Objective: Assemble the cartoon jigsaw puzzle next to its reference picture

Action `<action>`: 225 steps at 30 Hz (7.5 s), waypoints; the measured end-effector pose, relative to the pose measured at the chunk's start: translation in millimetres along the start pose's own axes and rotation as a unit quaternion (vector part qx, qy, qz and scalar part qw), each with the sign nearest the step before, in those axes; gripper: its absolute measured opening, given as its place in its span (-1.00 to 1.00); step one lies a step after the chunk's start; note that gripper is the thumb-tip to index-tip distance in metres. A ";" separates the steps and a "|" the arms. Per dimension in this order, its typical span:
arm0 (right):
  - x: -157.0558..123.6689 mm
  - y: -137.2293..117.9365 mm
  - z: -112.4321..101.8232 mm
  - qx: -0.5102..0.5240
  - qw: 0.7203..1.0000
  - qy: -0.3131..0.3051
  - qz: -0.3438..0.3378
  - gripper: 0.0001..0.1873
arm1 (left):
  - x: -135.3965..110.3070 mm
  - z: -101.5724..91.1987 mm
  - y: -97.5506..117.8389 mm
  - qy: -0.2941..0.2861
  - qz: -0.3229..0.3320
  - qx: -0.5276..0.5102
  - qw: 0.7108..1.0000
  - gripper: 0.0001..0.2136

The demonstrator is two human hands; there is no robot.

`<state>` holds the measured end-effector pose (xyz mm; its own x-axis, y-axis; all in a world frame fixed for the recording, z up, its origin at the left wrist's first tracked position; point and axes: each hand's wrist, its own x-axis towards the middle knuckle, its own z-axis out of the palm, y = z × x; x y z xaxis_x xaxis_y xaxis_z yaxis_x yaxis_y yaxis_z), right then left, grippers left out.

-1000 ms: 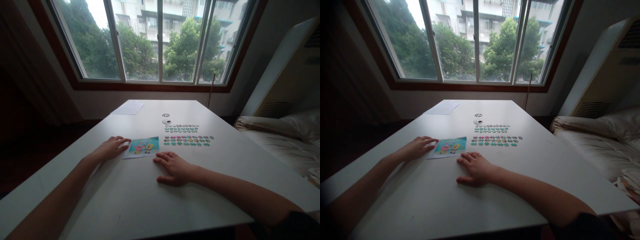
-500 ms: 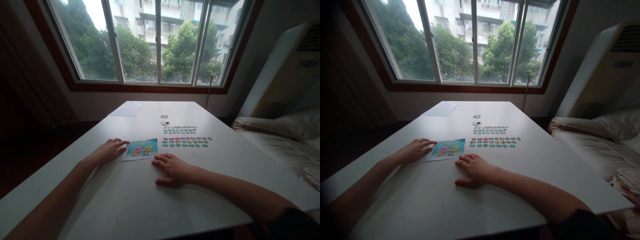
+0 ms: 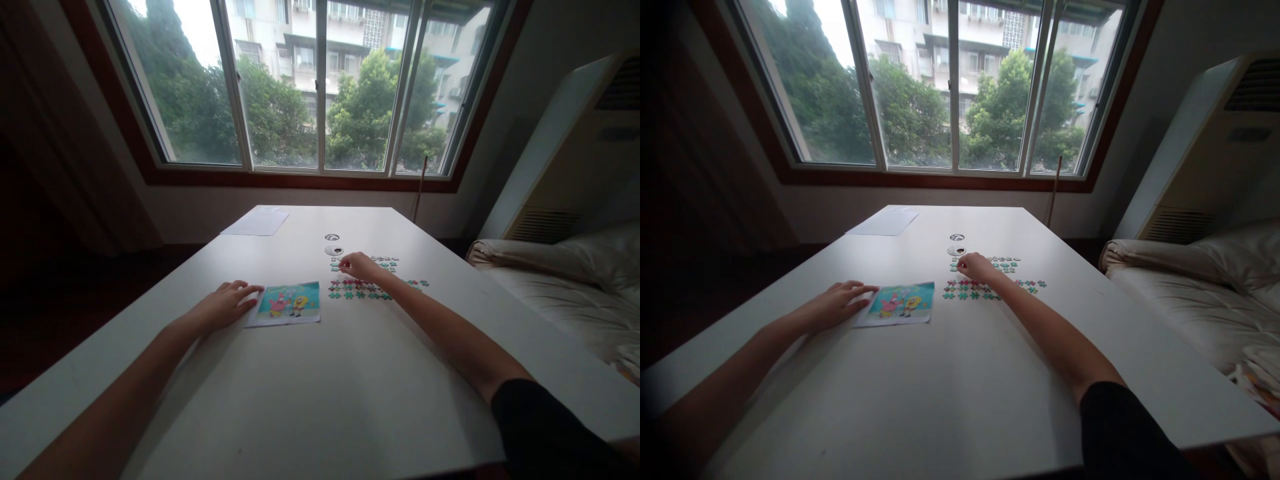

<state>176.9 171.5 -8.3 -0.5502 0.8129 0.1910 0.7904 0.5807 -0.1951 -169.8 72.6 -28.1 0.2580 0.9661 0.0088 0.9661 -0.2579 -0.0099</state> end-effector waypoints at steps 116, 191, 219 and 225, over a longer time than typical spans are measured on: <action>-112.8 -37.5 18.4 0.198 0.978 0.030 -0.056 -0.82 | -1.0 1.9 -8.7 0.003 0.071 -0.066 0.995 -0.51; -158.4 19.9 -10.3 0.181 0.983 0.003 0.008 -0.73 | -5.4 -4.6 1.7 0.008 0.076 -0.102 0.992 -0.51; -156.4 15.5 -9.4 0.173 0.985 -0.007 0.017 -0.76 | -4.5 -2.8 3.3 0.008 0.098 -0.088 0.991 -0.54; -155.8 16.7 -8.7 0.175 0.984 -0.010 0.017 -0.76 | -3.9 -2.5 2.7 0.013 0.105 -0.087 0.991 -0.58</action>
<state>278.2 54.2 -32.9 -0.5320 0.8313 0.1606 0.6693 0.5291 -0.5216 -168.2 68.1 -25.7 0.4516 0.8908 0.0510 0.8770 -0.4537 0.1582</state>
